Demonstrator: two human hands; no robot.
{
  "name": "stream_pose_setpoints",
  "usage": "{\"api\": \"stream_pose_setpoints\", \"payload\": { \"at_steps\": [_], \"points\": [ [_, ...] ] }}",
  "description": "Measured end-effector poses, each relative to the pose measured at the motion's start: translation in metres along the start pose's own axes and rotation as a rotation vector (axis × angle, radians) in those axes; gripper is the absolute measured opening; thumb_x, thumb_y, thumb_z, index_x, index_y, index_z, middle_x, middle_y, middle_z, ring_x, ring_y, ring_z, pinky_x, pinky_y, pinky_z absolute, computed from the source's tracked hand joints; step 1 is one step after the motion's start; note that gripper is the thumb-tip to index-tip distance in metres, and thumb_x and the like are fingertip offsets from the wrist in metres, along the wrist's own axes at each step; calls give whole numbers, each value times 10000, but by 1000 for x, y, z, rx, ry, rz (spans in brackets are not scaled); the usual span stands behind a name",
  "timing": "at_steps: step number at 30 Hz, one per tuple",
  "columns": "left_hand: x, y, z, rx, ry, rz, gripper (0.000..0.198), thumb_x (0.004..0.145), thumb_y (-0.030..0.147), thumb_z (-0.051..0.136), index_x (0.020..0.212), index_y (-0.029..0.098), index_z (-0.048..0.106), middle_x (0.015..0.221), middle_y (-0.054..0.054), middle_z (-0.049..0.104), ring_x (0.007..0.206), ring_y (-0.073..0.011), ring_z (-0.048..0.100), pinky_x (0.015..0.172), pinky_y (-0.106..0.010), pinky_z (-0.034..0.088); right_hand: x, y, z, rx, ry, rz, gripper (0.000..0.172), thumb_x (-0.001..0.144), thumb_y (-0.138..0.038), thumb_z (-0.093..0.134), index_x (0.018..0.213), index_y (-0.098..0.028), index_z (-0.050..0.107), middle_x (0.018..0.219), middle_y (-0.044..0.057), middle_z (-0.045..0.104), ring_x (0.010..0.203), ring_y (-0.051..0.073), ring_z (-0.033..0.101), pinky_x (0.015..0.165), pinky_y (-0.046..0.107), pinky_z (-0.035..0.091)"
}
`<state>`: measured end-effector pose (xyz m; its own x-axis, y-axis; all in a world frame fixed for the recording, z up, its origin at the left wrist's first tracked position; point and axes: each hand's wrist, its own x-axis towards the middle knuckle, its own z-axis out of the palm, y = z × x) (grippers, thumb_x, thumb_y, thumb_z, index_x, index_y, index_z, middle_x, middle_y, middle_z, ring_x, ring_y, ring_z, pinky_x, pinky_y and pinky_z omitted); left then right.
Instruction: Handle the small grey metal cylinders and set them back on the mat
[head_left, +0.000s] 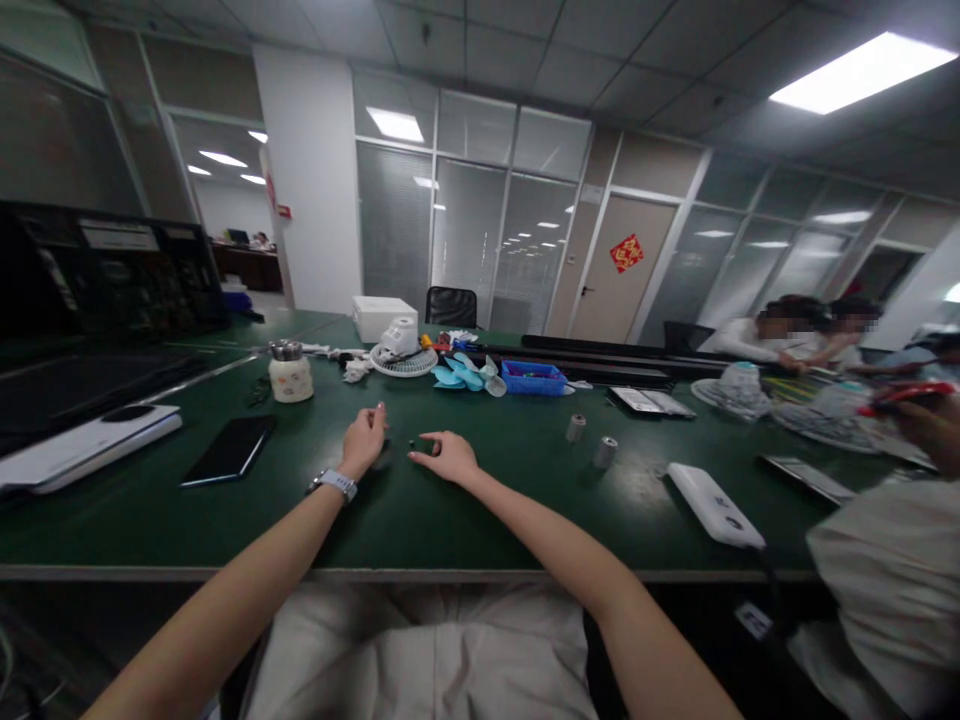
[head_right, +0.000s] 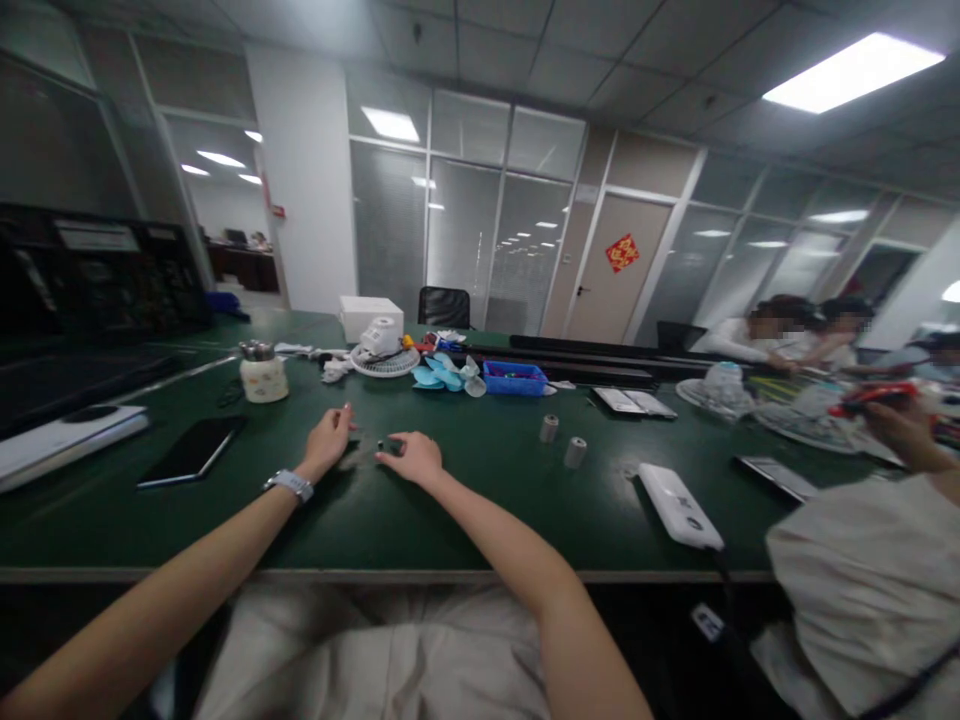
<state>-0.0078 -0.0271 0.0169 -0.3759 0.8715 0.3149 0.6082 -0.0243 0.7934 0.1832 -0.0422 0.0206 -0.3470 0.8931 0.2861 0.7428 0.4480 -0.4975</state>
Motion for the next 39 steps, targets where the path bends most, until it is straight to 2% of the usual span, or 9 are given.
{"api": "stream_pose_setpoints", "payload": {
  "at_steps": [4, 8, 11, 13, 17, 20, 24, 29, 39],
  "points": [
    [1, -1, 1, 15, -19, -2, 459, 908, 553, 285, 940, 190, 563, 902, -85, 717, 840, -233, 646, 723, -309, 430, 18, -18, 21, -72, 31, 74, 345, 817, -565, 572, 1019, -331, 725, 902, 17, 696, 840, 179, 623, 744, 272, 443],
    [-1, 2, -1, 6, -12, -7, 453, 914, 536, 291, 968, 178, 563, 892, -91, 717, 829, -229, 650, 717, -307, 432, 8, -14, 12, -60, 36, 54, 273, 839, -501, 584, 971, -319, 738, 880, 17, 684, 800, 167, 612, 684, 254, 436],
    [-3, 3, -2, 5, -16, -3, 451, 914, 531, 297, 967, 172, 565, 890, -94, 715, 842, -230, 648, 719, -305, 430, -13, 16, -26, -93, 173, -60, 263, 878, -456, 548, 973, -289, 728, 928, 27, 661, 815, 155, 593, 693, 253, 423],
    [-3, 3, -1, 7, -24, -3, 447, 911, 533, 303, 963, 174, 565, 890, -93, 715, 839, -231, 647, 715, -304, 428, -32, 50, -67, -214, 381, -87, 273, 908, -410, 506, 1000, -257, 713, 937, 43, 655, 865, 169, 576, 771, 281, 406],
    [0, 1, 1, 17, -31, 9, 442, 906, 538, 313, 953, 179, 567, 889, -90, 713, 817, -232, 644, 698, -305, 421, -79, 133, -149, -486, 810, 210, 325, 914, -379, 463, 991, -188, 715, 981, 105, 651, 945, 232, 551, 839, 341, 365],
    [1, -1, 2, 24, -35, 13, 438, 905, 540, 315, 952, 183, 563, 880, -84, 710, 817, -232, 641, 694, -304, 413, -111, 178, -179, -522, 820, 481, 336, 891, -385, 479, 980, -177, 727, 960, 122, 677, 884, 247, 583, 760, 332, 385],
    [0, -2, 1, 29, -41, 2, 439, 905, 546, 312, 963, 187, 558, 887, -78, 710, 823, -232, 639, 686, -302, 403, -130, 197, -180, -404, 672, 658, 348, 868, -420, 495, 983, -197, 737, 873, 105, 710, 756, 233, 621, 632, 304, 388],
    [-1, -1, 1, 32, -37, -4, 440, 907, 537, 306, 961, 183, 562, 879, -81, 709, 812, -230, 637, 676, -296, 400, -125, 197, -175, -317, 765, 616, 409, 845, -484, 486, 972, -189, 739, 880, 102, 719, 783, 243, 636, 616, 295, 402],
    [-2, 0, 0, 36, -44, 3, 444, 906, 537, 308, 982, 183, 565, 880, -78, 711, 807, -226, 640, 686, -298, 408, -122, 195, -174, -232, 754, 544, 435, 833, -508, 477, 965, -190, 744, 851, 102, 721, 766, 237, 641, 618, 289, 410]
  ]
}}
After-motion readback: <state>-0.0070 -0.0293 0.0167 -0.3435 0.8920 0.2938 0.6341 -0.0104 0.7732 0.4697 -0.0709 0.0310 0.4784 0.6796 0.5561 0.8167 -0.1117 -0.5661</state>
